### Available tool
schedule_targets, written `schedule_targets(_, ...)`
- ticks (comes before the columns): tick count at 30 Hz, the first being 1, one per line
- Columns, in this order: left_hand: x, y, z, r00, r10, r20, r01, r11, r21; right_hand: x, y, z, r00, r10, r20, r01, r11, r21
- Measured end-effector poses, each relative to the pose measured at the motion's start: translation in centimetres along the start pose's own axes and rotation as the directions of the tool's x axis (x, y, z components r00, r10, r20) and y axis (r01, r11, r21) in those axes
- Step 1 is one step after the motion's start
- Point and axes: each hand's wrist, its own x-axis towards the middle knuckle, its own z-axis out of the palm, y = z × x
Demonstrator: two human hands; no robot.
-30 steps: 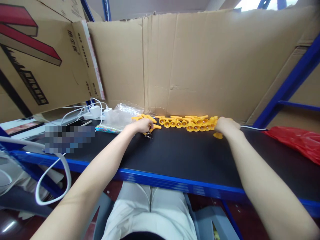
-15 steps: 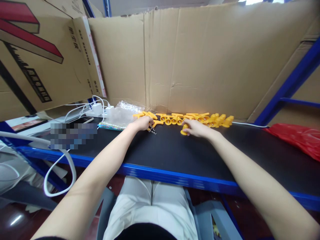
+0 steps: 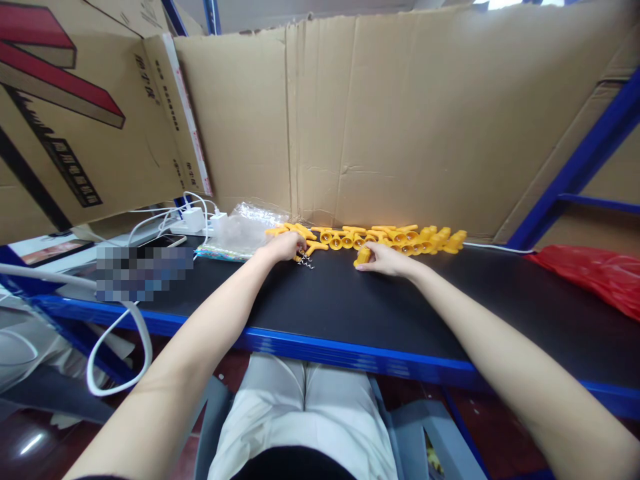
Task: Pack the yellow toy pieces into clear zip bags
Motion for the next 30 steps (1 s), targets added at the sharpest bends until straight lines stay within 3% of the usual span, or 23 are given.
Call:
schedule_targets(6, 0.1, 0.9, -0.4, 0.986, 0.012, -0.169, -0.02, 0.999, -0.044, -0.3, -0.4, -0.1, 0.999, 0.02, 0.034, -0.022, 0.999, 0.036)
schedule_targets(11, -0.2, 2.6, -1.4, 0.888, 0.055, -0.457, -0.133, 0.981, -0.14, 0.0, 0.0, 0.2, 0.999, -0.036, 0.024, 0.036, 0.999, -0.003)
schedule_targets(14, -0.6, 4.2, -1.9, 0.831, 0.068, -0.552, -0.19, 0.968, -0.167, 0.2, 0.3, 0.3, 0.998, -0.055, 0.009, 0.055, 0.997, -0.045)
schedule_targets(16, -0.8, 5.3, -1.9, 0.819, 0.067, -0.57, -0.203, 0.963, -0.178, 0.2, 0.4, 0.4, 0.998, -0.065, 0.006, 0.065, 0.996, -0.068)
schedule_targets(18, -0.9, 6.2, -1.7, 0.829, 0.056, -0.557, -0.205, 0.957, -0.207, 0.2, 0.4, 0.4, 0.997, -0.079, -0.004, 0.078, 0.993, -0.092)
schedule_targets(24, -0.8, 7.2, -0.6, 0.913, 0.054, -0.403, -0.189, 0.935, -0.302, 0.0, 0.1, 0.3, 0.993, -0.115, -0.005, 0.114, 0.988, -0.107)
schedule_targets(27, -0.7, 6.8, -0.2, 0.96, 0.068, -0.273, -0.153, 0.941, -0.303, 0.0, 0.0, 0.2, 0.993, -0.121, 0.002, 0.121, 0.989, -0.087)
schedule_targets(30, -0.7, 6.4, 0.3, 0.99, 0.1, -0.099, -0.119, 0.972, -0.204, -0.1, 0.0, 0.2, 0.994, -0.112, 0.01, 0.113, 0.991, -0.073)
